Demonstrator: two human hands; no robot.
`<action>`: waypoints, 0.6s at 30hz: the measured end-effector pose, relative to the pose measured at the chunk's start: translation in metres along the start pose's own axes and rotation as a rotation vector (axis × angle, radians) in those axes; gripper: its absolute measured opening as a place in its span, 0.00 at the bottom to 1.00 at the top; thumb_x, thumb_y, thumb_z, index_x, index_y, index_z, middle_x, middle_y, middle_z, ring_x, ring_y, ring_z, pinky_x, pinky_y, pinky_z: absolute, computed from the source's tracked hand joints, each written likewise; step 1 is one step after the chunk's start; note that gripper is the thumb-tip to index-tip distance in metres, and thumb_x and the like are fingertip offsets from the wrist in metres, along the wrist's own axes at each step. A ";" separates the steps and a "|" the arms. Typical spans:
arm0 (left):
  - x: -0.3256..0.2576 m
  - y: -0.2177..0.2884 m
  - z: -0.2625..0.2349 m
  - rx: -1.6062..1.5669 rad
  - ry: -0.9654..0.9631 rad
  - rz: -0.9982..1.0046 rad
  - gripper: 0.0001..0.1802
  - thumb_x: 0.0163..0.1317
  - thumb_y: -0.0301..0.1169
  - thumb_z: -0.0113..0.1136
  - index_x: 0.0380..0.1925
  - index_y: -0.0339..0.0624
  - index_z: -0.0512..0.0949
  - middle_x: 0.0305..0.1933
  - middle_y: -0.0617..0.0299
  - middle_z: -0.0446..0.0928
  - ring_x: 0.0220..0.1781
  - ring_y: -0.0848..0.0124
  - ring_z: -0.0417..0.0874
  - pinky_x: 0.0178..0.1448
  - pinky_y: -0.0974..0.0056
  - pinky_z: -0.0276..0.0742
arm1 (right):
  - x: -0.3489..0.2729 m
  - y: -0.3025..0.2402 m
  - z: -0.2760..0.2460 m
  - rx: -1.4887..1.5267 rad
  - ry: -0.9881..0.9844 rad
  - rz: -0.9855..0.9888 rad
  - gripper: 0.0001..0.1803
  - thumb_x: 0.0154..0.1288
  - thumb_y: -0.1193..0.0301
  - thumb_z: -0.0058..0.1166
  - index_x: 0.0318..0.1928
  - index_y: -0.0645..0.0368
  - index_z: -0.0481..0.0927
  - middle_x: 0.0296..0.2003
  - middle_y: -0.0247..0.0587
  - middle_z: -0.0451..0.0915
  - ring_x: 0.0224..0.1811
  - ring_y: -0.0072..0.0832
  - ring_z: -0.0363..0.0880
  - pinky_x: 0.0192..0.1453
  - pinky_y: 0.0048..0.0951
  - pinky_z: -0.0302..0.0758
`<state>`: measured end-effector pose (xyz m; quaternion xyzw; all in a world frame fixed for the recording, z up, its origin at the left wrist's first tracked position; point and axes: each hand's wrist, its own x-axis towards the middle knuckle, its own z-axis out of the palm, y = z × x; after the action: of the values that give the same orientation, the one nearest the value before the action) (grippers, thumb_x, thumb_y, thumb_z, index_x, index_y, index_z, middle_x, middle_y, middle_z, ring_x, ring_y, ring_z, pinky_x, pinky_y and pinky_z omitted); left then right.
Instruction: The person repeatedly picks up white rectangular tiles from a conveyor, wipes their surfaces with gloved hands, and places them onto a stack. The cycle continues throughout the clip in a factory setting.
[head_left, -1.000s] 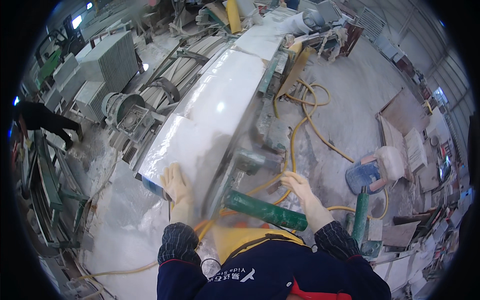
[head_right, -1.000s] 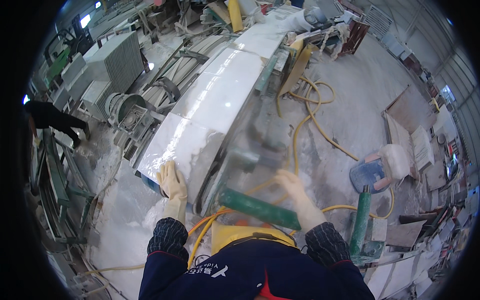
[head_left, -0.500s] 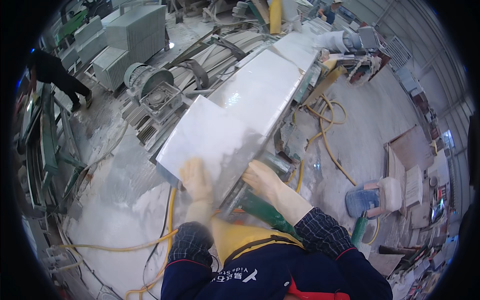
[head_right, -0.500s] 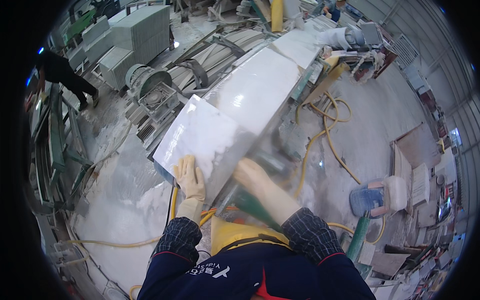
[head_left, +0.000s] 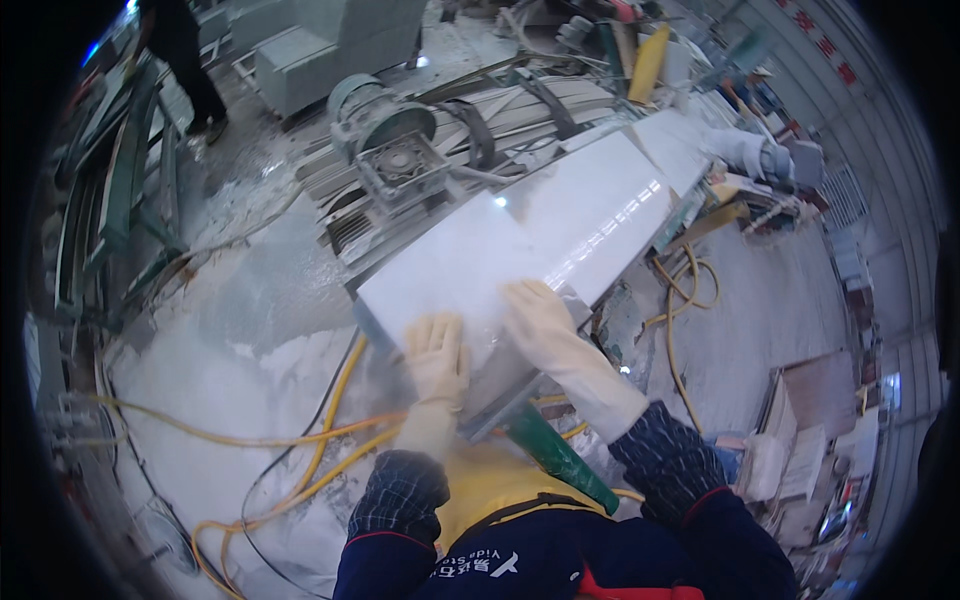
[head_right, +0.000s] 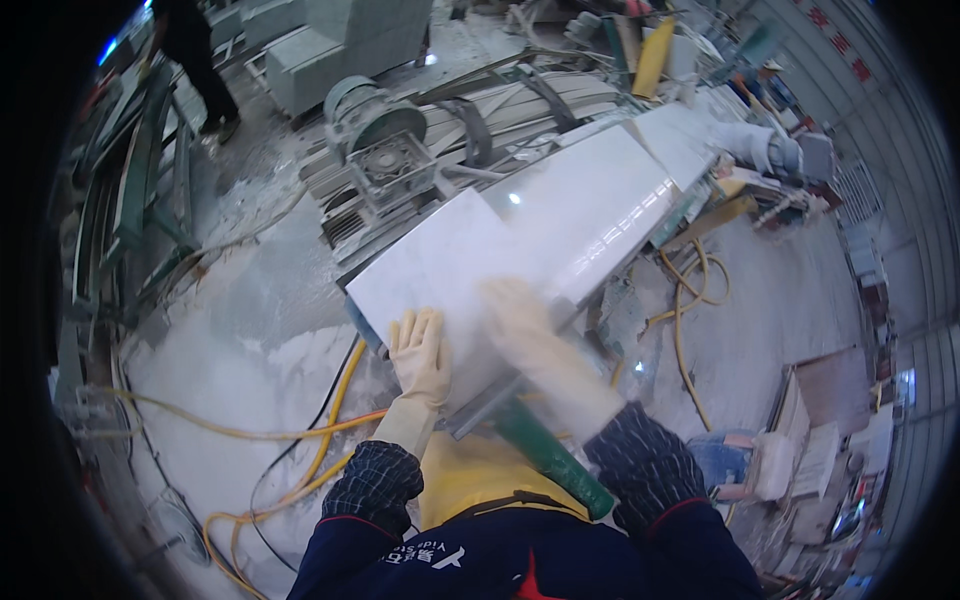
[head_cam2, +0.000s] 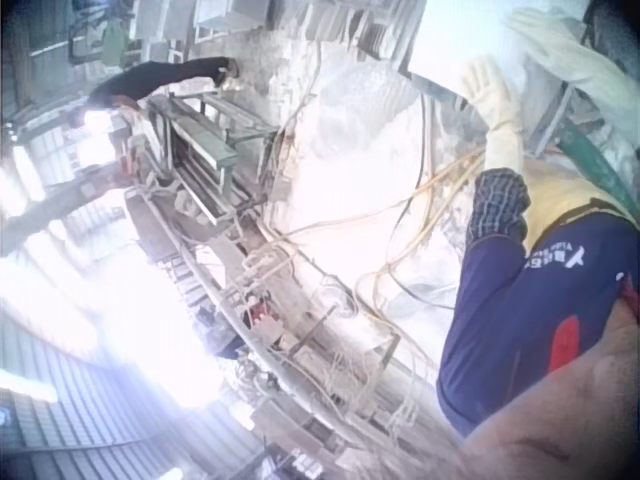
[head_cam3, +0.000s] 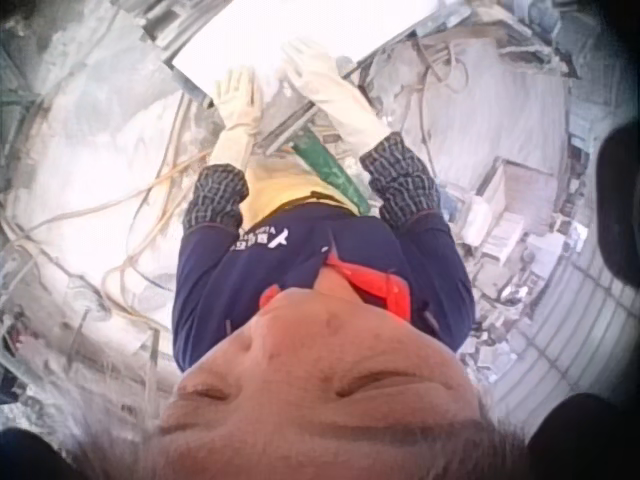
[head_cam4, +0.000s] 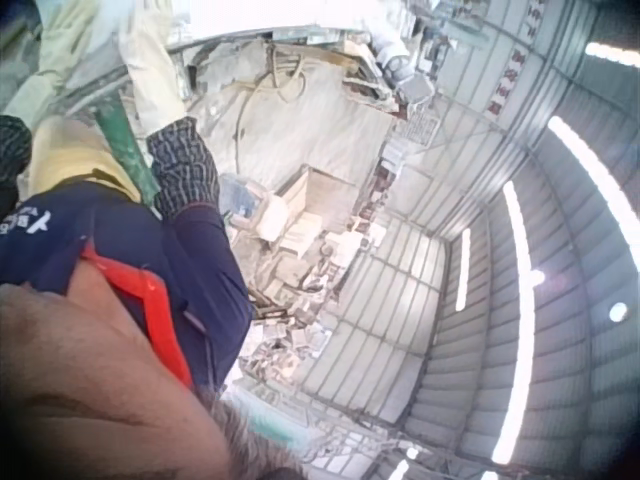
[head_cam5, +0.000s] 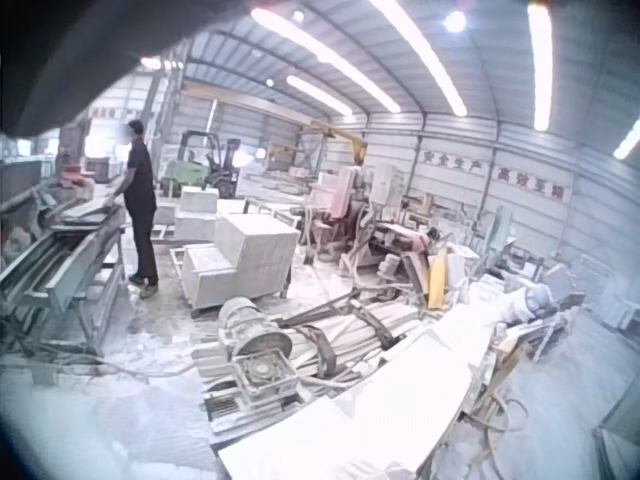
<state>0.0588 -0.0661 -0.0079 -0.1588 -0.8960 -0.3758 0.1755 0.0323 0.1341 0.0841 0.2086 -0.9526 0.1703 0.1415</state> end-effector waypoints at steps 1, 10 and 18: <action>-0.001 -0.001 0.000 -0.015 -0.010 -0.022 0.25 0.60 0.32 0.58 0.59 0.40 0.77 0.64 0.47 0.75 0.70 0.42 0.69 0.74 0.35 0.56 | 0.027 -0.003 0.020 -0.054 -0.056 -0.098 0.22 0.60 0.69 0.57 0.54 0.66 0.79 0.52 0.55 0.79 0.56 0.51 0.75 0.61 0.48 0.71; -0.007 -0.006 0.005 -0.257 0.047 -0.216 0.27 0.52 0.32 0.62 0.53 0.29 0.78 0.63 0.44 0.77 0.69 0.46 0.73 0.78 0.45 0.59 | 0.140 -0.081 0.163 -0.184 -0.158 -0.395 0.26 0.59 0.60 0.58 0.56 0.61 0.78 0.55 0.50 0.78 0.62 0.46 0.72 0.70 0.48 0.64; -0.006 -0.007 -0.001 0.051 0.037 -0.071 0.22 0.55 0.28 0.61 0.53 0.40 0.80 0.59 0.50 0.79 0.66 0.49 0.75 0.73 0.40 0.64 | 0.153 -0.025 0.154 -0.166 -0.177 -0.509 0.23 0.61 0.60 0.56 0.54 0.58 0.80 0.52 0.45 0.80 0.60 0.43 0.74 0.74 0.51 0.59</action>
<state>0.0615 -0.0723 -0.0139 -0.1155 -0.9069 -0.3617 0.1828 -0.1205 0.0001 0.0042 0.4431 -0.8888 0.0319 0.1127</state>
